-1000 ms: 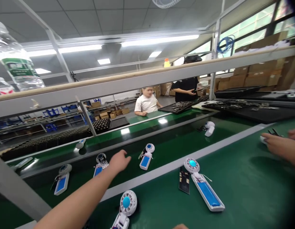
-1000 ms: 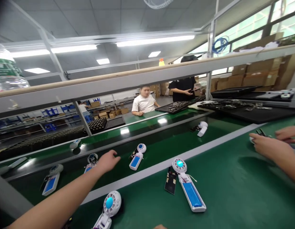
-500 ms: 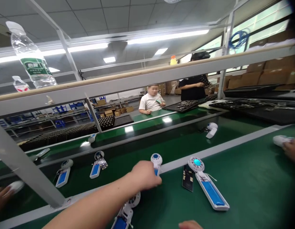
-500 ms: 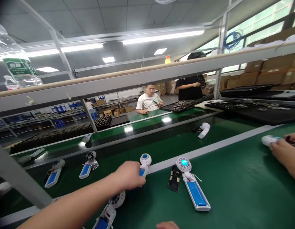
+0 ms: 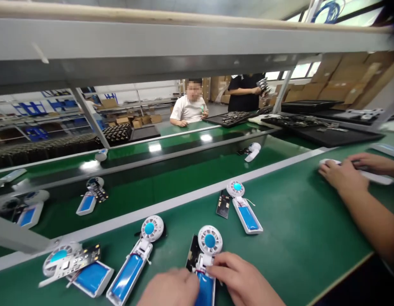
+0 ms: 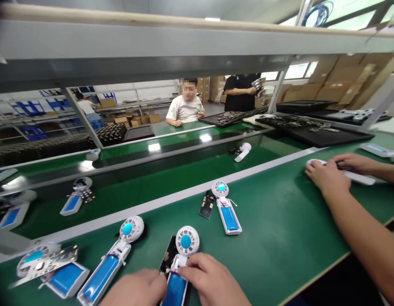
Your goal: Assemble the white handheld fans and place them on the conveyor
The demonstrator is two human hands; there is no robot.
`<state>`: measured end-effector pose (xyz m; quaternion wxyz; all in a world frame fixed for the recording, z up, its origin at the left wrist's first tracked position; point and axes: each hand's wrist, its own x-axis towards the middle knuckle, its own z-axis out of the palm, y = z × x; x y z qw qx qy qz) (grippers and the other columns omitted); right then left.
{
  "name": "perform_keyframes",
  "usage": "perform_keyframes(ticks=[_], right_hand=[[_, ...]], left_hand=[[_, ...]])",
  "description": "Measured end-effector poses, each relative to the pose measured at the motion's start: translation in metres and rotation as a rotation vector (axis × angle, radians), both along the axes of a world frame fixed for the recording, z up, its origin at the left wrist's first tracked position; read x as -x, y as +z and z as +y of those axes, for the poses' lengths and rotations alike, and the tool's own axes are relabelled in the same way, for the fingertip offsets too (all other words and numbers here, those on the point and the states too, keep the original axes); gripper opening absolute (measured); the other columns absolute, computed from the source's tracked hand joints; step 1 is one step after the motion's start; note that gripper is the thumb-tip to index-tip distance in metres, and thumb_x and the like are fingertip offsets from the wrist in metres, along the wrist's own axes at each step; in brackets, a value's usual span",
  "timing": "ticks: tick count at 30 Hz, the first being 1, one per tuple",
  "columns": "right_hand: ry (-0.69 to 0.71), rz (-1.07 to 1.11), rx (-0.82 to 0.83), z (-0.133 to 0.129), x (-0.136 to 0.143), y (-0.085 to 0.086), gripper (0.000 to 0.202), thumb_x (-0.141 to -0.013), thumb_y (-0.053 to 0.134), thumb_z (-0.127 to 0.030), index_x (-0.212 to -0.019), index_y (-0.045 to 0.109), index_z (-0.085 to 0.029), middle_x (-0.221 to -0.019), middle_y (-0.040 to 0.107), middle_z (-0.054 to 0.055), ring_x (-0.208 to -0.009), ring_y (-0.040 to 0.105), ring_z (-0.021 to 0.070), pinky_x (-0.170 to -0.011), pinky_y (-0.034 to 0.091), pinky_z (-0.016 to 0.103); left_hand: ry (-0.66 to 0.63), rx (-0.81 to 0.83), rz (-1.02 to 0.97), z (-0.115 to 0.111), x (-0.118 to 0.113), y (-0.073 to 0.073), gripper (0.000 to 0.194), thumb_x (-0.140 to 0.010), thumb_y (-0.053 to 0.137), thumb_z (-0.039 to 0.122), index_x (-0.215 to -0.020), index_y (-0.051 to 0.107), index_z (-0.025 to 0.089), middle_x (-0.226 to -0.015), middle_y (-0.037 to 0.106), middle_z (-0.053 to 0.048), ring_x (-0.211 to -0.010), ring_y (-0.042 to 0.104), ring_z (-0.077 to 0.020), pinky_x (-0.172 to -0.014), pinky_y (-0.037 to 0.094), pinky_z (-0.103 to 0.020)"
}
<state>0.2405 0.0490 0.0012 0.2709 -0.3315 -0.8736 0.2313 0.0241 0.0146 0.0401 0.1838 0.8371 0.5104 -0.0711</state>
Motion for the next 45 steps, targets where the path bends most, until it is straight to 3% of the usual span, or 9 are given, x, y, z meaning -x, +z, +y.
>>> perform_keyframes(ticks=[3, 7, 13, 21, 27, 30, 33, 38, 45], right_hand=[[0.071, -0.025, -0.063, 0.003, 0.001, 0.0, 0.034, -0.09, 0.05, -0.01, -0.11, 0.07, -0.029, -0.104, 0.072, 0.005, -0.092, 0.069, 0.0183, -0.079, 0.056, 0.026], [0.114, -0.069, -0.126, 0.011, 0.003, -0.01, 0.026, -0.092, 0.052, -0.013, -0.093, 0.073, -0.028, -0.091, 0.074, 0.002, -0.079, 0.068, 0.0161, -0.071, 0.054, 0.023], [0.179, -0.133, 0.023, 0.015, 0.002, -0.002, 0.023, -0.09, 0.056, -0.012, -0.095, 0.074, -0.026, -0.096, 0.075, 0.002, -0.086, 0.069, 0.0159, -0.078, 0.053, 0.021], [0.039, 0.144, 0.226, 0.007, 0.009, -0.015, 0.018, -0.079, 0.059, -0.007, -0.083, 0.07, -0.021, -0.089, 0.07, 0.003, -0.083, 0.066, 0.015, -0.075, 0.052, 0.022], [-0.156, 0.266, 0.213, -0.006, 0.029, -0.019, 0.023, -0.07, 0.053, 0.001, -0.069, 0.062, -0.021, -0.075, 0.065, 0.0, -0.075, 0.063, 0.0154, -0.069, 0.049, 0.025], [-0.25, 0.311, 0.26, -0.016, 0.039, -0.016, 0.024, -0.069, 0.053, 0.002, -0.067, 0.062, -0.02, -0.074, 0.065, 0.0, -0.075, 0.061, 0.016, -0.07, 0.048, 0.027], [-0.34, 0.353, 0.299, -0.025, 0.05, -0.014, 0.023, -0.069, 0.055, 0.001, -0.067, 0.062, -0.02, -0.073, 0.064, 0.0, -0.076, 0.059, 0.0165, -0.07, 0.047, 0.028], [-0.415, 0.403, 0.343, -0.034, 0.064, -0.014, 0.023, -0.066, 0.056, 0.002, -0.064, 0.061, -0.021, -0.072, 0.064, -0.001, -0.076, 0.056, 0.0169, -0.07, 0.045, 0.029], [-0.444, 0.415, 0.348, -0.037, 0.067, -0.014, 0.022, -0.066, 0.056, 0.001, -0.061, 0.058, -0.021, -0.07, 0.062, -0.001, -0.074, 0.055, 0.0168, -0.068, 0.044, 0.03]], left_hand=[[-0.108, -0.176, -0.059, 0.018, 0.02, 0.022, 0.017, -0.081, 0.063, 0.019, -0.097, 0.068, 0.019, -0.101, 0.069, -0.01, -0.096, 0.066, -0.0312, -0.079, 0.056, -0.042], [-0.405, -0.369, -0.074, 0.045, 0.036, 0.021, 0.025, -0.088, 0.059, 0.018, -0.112, 0.066, 0.024, -0.136, 0.055, -0.01, -0.135, 0.041, -0.0359, -0.108, 0.036, -0.056], [-0.576, -0.382, -0.155, 0.064, 0.038, 0.018, 0.018, -0.093, 0.059, 0.024, -0.078, 0.067, 0.019, -0.12, 0.065, -0.006, -0.133, 0.045, -0.0293, -0.118, 0.022, -0.048], [-0.21, -0.016, -0.162, 0.04, 0.026, 0.041, 0.006, -0.087, 0.057, 0.022, -0.093, 0.058, 0.023, -0.087, 0.065, -0.002, -0.083, 0.063, -0.0209, -0.077, 0.051, -0.032], [0.242, 0.261, -0.377, 0.014, 0.008, 0.021, 0.049, -0.067, 0.075, 0.024, -0.108, 0.049, 0.025, -0.089, 0.067, 0.002, -0.079, 0.066, -0.0199, -0.064, 0.048, -0.023], [0.39, 0.227, -0.539, 0.002, 0.003, 0.006, 0.035, -0.078, 0.06, 0.017, -0.109, 0.044, 0.024, -0.09, 0.068, 0.001, -0.079, 0.066, -0.0173, -0.07, 0.049, -0.024], [0.412, 0.186, -0.61, -0.008, 0.003, -0.004, 0.007, -0.093, 0.045, 0.024, -0.099, 0.049, 0.023, -0.091, 0.066, 0.0, -0.082, 0.064, -0.0169, -0.076, 0.05, -0.027], [0.456, 0.069, -0.582, -0.017, 0.008, -0.014, 0.021, -0.098, 0.043, 0.027, -0.086, 0.059, 0.021, -0.084, 0.063, -0.002, -0.077, 0.062, -0.0161, -0.071, 0.051, -0.026], [0.133, -0.259, -0.506, -0.022, 0.013, -0.022, 0.028, -0.095, 0.046, 0.012, -0.116, 0.062, 0.021, -0.1, 0.068, -0.008, -0.09, 0.066, -0.0183, -0.079, 0.057, -0.028]])
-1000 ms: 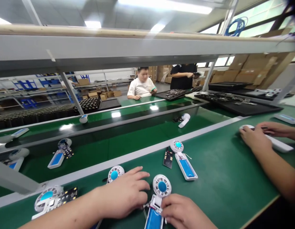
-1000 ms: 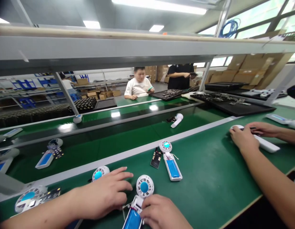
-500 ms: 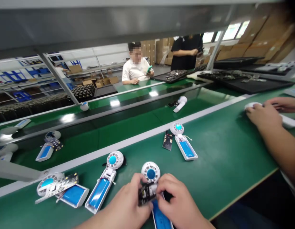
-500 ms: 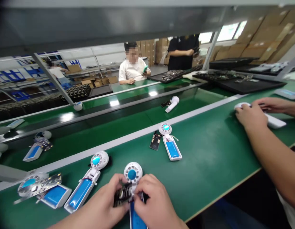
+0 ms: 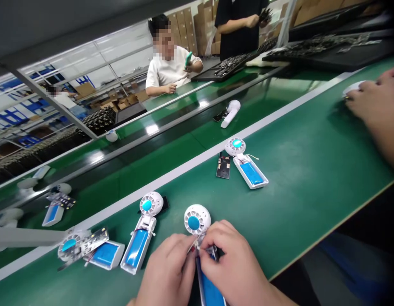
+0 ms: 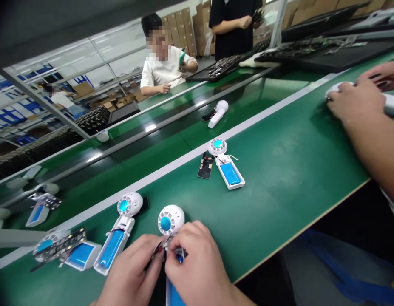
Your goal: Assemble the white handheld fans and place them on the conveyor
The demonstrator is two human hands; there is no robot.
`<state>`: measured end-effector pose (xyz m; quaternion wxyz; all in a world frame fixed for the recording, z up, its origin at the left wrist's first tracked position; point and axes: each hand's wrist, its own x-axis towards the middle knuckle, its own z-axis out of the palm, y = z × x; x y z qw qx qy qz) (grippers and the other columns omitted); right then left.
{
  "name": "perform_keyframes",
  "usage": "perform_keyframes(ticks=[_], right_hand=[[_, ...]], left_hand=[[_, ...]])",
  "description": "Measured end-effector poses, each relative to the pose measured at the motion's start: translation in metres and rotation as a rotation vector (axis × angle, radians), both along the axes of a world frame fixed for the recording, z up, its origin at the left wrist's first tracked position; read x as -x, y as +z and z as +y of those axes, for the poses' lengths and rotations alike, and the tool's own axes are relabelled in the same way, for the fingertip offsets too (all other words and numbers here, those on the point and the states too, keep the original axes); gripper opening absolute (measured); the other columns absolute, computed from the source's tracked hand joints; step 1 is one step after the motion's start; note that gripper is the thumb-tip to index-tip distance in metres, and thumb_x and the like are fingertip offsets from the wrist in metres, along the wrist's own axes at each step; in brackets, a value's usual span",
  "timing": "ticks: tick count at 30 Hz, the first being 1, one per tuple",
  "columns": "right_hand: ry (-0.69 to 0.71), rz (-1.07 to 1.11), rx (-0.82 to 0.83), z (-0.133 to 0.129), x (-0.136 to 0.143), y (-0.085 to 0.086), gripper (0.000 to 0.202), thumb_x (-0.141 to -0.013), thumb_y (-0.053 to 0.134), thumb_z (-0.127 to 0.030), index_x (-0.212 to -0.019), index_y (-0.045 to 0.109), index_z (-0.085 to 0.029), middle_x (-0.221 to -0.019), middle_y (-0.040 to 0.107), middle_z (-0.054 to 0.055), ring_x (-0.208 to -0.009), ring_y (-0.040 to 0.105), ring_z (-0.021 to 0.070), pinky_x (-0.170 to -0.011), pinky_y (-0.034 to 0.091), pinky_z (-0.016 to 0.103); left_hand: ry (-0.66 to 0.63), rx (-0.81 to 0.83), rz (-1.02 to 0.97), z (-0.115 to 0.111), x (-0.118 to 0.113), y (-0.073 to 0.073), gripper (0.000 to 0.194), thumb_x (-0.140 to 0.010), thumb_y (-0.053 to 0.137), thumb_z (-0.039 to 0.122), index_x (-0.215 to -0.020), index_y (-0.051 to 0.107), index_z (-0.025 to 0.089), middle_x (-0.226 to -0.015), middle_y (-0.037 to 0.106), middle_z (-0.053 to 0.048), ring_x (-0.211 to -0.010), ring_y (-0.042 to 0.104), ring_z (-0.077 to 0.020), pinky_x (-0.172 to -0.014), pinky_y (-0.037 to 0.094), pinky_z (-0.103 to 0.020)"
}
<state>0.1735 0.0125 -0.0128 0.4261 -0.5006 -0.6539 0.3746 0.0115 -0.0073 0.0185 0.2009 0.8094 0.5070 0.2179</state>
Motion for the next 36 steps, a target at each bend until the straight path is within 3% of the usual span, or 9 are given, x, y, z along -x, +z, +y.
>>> perform_keyframes(ticks=[6, 13, 20, 25, 31, 36], right_hand=[[-0.036, -0.005, 0.0, -0.003, 0.0, 0.003, 0.02, -0.067, 0.055, -0.002, -0.06, 0.056, -0.02, -0.069, 0.062, 0.0, -0.072, 0.055, 0.0173, -0.066, 0.045, 0.03], [-0.074, -0.016, 0.021, -0.006, 0.002, 0.005, 0.019, -0.065, 0.056, -0.003, -0.058, 0.056, -0.021, -0.068, 0.063, 0.0, -0.071, 0.056, 0.018, -0.072, 0.045, 0.034], [-0.057, -0.007, -0.009, -0.009, 0.002, 0.008, 0.02, -0.07, 0.056, -0.005, -0.058, 0.054, -0.021, -0.065, 0.063, -0.002, -0.069, 0.056, 0.0158, -0.073, 0.042, 0.032], [-0.047, -0.023, -0.08, -0.011, 0.003, 0.007, 0.019, -0.073, 0.055, -0.005, -0.062, 0.057, -0.02, -0.067, 0.063, -0.001, -0.071, 0.056, 0.0161, -0.074, 0.042, 0.033], [0.026, -0.073, -0.212, -0.009, 0.002, 0.003, 0.021, -0.079, 0.053, -0.005, -0.065, 0.059, -0.019, -0.068, 0.061, 0.0, -0.071, 0.055, 0.0155, -0.078, 0.043, 0.035], [0.059, -0.064, -0.226, -0.008, 0.002, 0.003, 0.021, -0.078, 0.054, -0.003, -0.068, 0.061, -0.02, -0.069, 0.063, 0.0, -0.073, 0.057, 0.0165, -0.076, 0.046, 0.033]], left_hand=[[-0.074, -0.168, 0.132, -0.001, 0.001, -0.001, 0.038, -0.093, 0.048, 0.01, -0.129, 0.055, 0.019, -0.096, 0.068, -0.009, -0.084, 0.068, -0.0195, -0.075, 0.06, -0.029], [-0.095, -0.207, 0.207, -0.001, -0.003, 0.006, 0.037, -0.092, 0.046, 0.012, -0.126, 0.056, 0.019, -0.089, 0.067, -0.009, -0.074, 0.068, -0.0186, -0.066, 0.062, -0.028], [-0.124, -0.268, 0.248, -0.006, 0.006, 0.0, 0.037, -0.091, 0.046, 0.009, -0.127, 0.056, 0.014, -0.107, 0.068, -0.014, -0.092, 0.069, -0.0207, -0.079, 0.062, -0.028], [-0.129, -0.262, 0.139, -0.005, 0.011, -0.005, 0.04, -0.091, 0.048, 0.007, -0.129, 0.055, 0.017, -0.111, 0.068, -0.012, -0.099, 0.068, -0.0193, -0.087, 0.059, -0.027], [-0.201, -0.167, -0.02, 0.0, 0.011, -0.002, 0.051, -0.087, 0.048, -0.001, -0.134, 0.051, 0.017, -0.11, 0.066, -0.013, -0.099, 0.065, -0.019, -0.085, 0.059, -0.029], [-0.228, -0.055, -0.13, 0.003, 0.011, 0.002, 0.05, -0.089, 0.047, -0.001, -0.132, 0.054, 0.021, -0.106, 0.067, -0.012, -0.094, 0.065, -0.0194, -0.081, 0.059, -0.031]])
